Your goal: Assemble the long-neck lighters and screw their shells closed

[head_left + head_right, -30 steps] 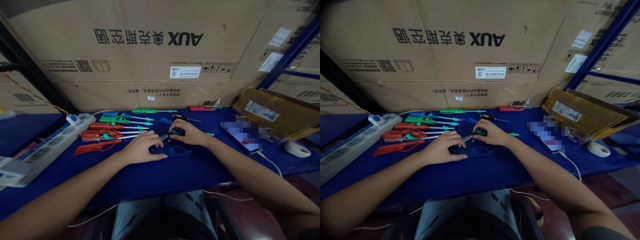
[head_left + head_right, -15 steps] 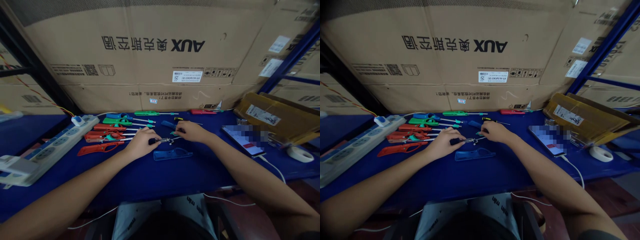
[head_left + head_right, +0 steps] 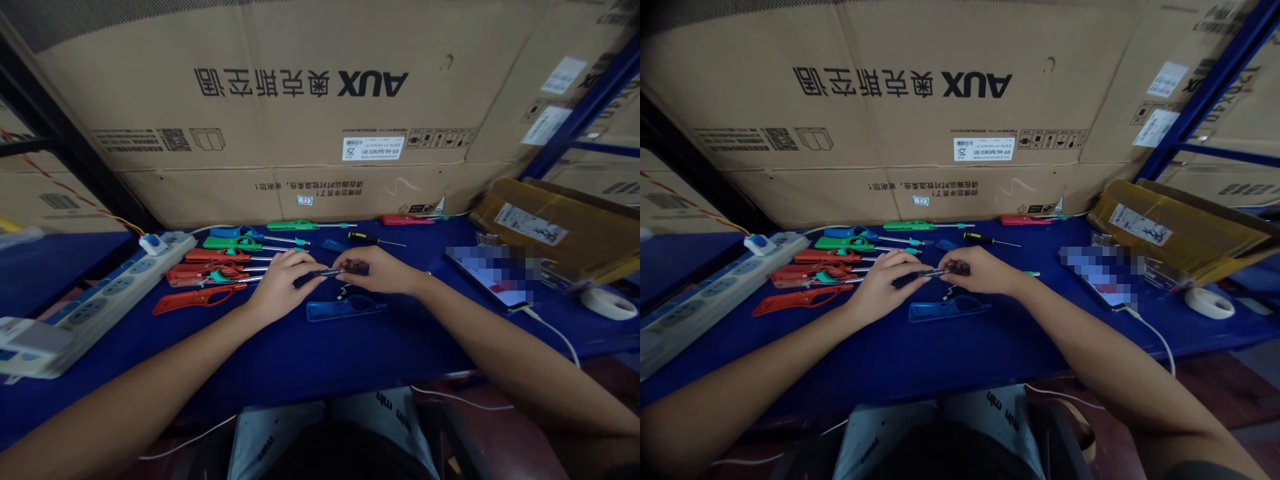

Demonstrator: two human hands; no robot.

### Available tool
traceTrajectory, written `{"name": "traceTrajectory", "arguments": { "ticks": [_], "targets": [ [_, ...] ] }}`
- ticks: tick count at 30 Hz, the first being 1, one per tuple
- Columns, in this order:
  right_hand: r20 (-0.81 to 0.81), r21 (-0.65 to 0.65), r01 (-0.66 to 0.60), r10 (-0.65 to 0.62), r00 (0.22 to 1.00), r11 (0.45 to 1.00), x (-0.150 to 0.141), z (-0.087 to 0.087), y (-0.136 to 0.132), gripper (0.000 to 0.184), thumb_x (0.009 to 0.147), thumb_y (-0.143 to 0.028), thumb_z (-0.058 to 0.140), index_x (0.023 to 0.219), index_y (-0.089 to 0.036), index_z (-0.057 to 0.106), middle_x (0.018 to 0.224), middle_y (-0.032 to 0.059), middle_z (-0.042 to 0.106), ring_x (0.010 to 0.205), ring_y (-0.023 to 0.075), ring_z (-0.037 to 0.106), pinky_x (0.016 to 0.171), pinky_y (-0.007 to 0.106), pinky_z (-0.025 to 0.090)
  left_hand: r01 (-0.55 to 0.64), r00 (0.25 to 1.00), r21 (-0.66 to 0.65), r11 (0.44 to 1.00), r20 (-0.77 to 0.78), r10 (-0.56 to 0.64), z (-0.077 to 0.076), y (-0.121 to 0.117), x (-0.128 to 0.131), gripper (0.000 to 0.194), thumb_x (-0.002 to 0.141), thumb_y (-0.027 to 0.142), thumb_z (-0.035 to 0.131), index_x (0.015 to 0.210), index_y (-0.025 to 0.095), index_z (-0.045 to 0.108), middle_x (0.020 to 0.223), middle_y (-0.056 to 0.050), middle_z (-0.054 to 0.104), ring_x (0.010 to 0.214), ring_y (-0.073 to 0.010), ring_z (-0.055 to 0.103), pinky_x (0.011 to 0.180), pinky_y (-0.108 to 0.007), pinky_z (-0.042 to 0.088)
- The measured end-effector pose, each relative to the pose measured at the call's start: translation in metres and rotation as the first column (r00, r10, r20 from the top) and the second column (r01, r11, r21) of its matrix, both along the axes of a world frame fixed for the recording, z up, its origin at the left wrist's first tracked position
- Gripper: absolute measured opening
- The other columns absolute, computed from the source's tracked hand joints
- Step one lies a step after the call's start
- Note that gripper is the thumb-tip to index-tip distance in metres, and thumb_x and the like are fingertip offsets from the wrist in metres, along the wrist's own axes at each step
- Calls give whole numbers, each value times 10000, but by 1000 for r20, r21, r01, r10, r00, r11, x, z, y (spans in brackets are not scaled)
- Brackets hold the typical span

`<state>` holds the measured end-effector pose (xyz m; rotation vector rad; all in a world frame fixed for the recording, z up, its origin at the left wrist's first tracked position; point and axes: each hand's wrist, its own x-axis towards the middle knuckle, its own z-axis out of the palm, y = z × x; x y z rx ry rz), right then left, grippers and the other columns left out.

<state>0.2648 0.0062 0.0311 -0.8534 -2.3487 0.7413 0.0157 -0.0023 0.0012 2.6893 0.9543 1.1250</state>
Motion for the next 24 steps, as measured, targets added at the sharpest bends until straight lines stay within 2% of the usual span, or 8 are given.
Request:
{"name": "traceTrajectory", "arguments": {
  "ticks": [2,5,7,11,15,20,24],
  "targets": [
    [-34,-7,31,-31,999,999,0,-2,0,175,880,-295,666,996,-174,718,824,27,719,689,129,610,658,268,500,-9,1000,-14,1000,1,9,-1,-1,0,226,948,343,663,1151,254,706,1013,-31,705,961,-209,622,872,-379,462],
    [-110,-20,114,-116,987,993,2,-5,5,163,846,-289,691,963,-176,701,840,31,686,719,133,593,669,276,488,-41,999,-53,998,-1,41,-2,-2,0,509,885,406,729,1340,230,583,1079,-50,689,926,-211,618,871,-392,480],
    [-157,-59,157,-165,974,986,4,-7,9,173,830,-313,710,941,-183,686,815,19,656,727,135,592,663,276,487,-61,998,-96,994,-3,61,-1,-4,0,643,851,447,750,1399,207,515,1090,-56,682,883,-205,610,860,-396,486],
    [-250,-194,179,-225,942,965,8,-9,16,263,789,-405,753,900,-191,649,780,10,648,702,136,620,660,291,530,-53,995,-145,988,-97,39,6,-11,-2,566,795,536,757,1232,206,615,977,-31,688,899,-232,616,851,-408,462],
    [-340,-314,183,-290,894,932,15,-7,24,384,742,-491,783,914,-202,599,739,-7,636,622,134,630,632,321,578,14,972,-185,983,-229,-57,13,-17,-1,533,743,562,777,1139,225,660,944,-15,685,913,-236,632,877,-413,442],
    [-380,-360,207,-345,858,910,23,-4,30,383,751,-477,780,917,-210,561,738,-28,625,631,118,637,651,300,577,105,932,-217,971,-318,-172,14,-19,-1,457,792,535,752,1154,265,686,1066,-21,688,993,-236,642,923,-405,422],
    [-308,-356,176,-294,905,918,21,-6,27,349,769,-466,764,890,-194,582,761,-2,659,682,132,654,697,311,567,100,940,-212,972,-301,-162,12,-16,-1,248,883,430,692,1070,269,718,1005,-15,696,963,-214,650,893,-376,430]
  ]
}}
